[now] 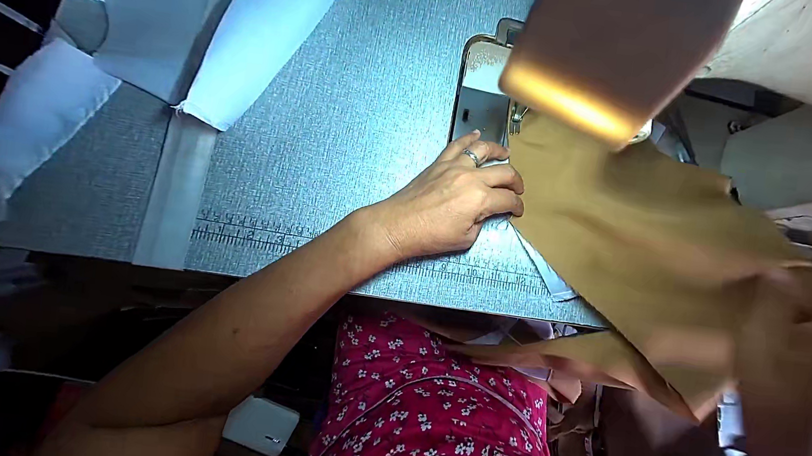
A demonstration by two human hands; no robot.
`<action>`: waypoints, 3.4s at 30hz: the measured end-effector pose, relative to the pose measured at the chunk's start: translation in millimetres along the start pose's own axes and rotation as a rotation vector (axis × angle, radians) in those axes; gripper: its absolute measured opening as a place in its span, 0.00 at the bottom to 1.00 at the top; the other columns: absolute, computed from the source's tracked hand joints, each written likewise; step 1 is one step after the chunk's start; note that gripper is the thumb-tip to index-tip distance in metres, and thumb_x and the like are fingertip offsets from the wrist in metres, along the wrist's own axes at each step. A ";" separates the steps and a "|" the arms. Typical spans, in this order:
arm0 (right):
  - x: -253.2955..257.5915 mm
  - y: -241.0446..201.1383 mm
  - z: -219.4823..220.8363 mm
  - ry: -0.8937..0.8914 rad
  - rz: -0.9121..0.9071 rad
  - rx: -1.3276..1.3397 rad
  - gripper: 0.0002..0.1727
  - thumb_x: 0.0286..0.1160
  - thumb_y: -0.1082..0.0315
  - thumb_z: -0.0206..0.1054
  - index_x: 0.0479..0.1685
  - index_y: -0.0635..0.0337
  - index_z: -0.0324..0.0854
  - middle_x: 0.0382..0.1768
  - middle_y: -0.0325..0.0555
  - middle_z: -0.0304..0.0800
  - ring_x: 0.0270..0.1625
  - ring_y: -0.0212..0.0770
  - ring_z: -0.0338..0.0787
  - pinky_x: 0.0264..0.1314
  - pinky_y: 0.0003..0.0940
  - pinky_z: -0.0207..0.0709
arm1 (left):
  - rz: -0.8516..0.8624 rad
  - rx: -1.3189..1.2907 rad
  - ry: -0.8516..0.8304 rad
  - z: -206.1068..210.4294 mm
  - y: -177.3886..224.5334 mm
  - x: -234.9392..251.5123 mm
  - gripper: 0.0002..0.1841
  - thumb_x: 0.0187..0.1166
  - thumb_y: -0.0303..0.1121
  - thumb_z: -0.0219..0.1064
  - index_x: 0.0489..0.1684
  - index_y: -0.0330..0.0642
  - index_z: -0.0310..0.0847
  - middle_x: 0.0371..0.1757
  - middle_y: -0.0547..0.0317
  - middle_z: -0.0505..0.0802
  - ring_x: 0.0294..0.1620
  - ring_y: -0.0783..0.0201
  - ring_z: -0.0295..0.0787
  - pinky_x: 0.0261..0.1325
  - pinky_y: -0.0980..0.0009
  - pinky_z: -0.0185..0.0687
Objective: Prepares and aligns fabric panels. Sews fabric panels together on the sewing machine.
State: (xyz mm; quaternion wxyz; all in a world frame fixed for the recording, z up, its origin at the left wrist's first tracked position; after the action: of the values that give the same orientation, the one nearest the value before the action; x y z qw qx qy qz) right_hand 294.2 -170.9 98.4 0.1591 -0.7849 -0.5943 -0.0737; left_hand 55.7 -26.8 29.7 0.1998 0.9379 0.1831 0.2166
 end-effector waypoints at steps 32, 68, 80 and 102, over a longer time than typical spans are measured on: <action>23.3 -138.0 107.6 -0.081 -0.436 0.439 0.17 0.80 0.67 0.58 0.56 0.60 0.91 0.63 0.53 0.92 0.74 0.57 0.85 0.77 0.56 0.72 | -0.059 0.270 0.259 -1.1 25.4 -25.1 0.10 0.76 0.29 0.65 0.37 0.47 0.96 0.43 0.59 0.96 0.55 0.53 0.88 0.58 0.55 0.72; 68.0 -134.7 123.1 -0.078 -0.577 0.425 0.24 0.80 0.60 0.56 0.65 0.65 0.87 0.67 0.58 0.89 0.76 0.61 0.83 0.82 0.56 0.68 | -0.340 0.171 -0.005 -19.8 -13.8 -1.1 0.18 0.83 0.43 0.59 0.62 0.55 0.93 0.74 0.42 0.85 0.84 0.34 0.65 0.80 0.37 0.55; 81.9 -130.9 104.9 -0.144 -0.531 0.440 0.22 0.80 0.66 0.61 0.67 0.71 0.84 0.63 0.68 0.88 0.72 0.66 0.83 0.80 0.58 0.68 | -0.312 0.226 0.103 -12.8 -51.8 13.4 0.18 0.82 0.45 0.58 0.58 0.60 0.94 0.72 0.50 0.87 0.84 0.38 0.67 0.80 0.38 0.57; 79.2 -93.2 81.1 -0.051 -0.308 0.312 0.25 0.80 0.53 0.61 0.58 0.68 0.88 0.46 0.60 0.94 0.45 0.58 0.94 0.48 0.57 0.86 | -0.533 -0.049 0.385 -17.3 -83.7 -5.6 0.18 0.76 0.40 0.63 0.61 0.59 0.92 0.80 0.49 0.80 0.90 0.40 0.59 0.83 0.34 0.56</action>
State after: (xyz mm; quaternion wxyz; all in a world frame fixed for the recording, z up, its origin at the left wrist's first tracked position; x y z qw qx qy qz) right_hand 221.4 -48.9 61.5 0.2500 -0.6523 -0.7154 0.0156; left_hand 21.2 47.3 4.1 0.2337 0.7938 0.4510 0.3344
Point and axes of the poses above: each hand's wrist, its own x-axis towards the middle knuckle, its own z-axis out of the palm, y = z × x, the point moved 8 cm from there along x, towards the middle knuckle
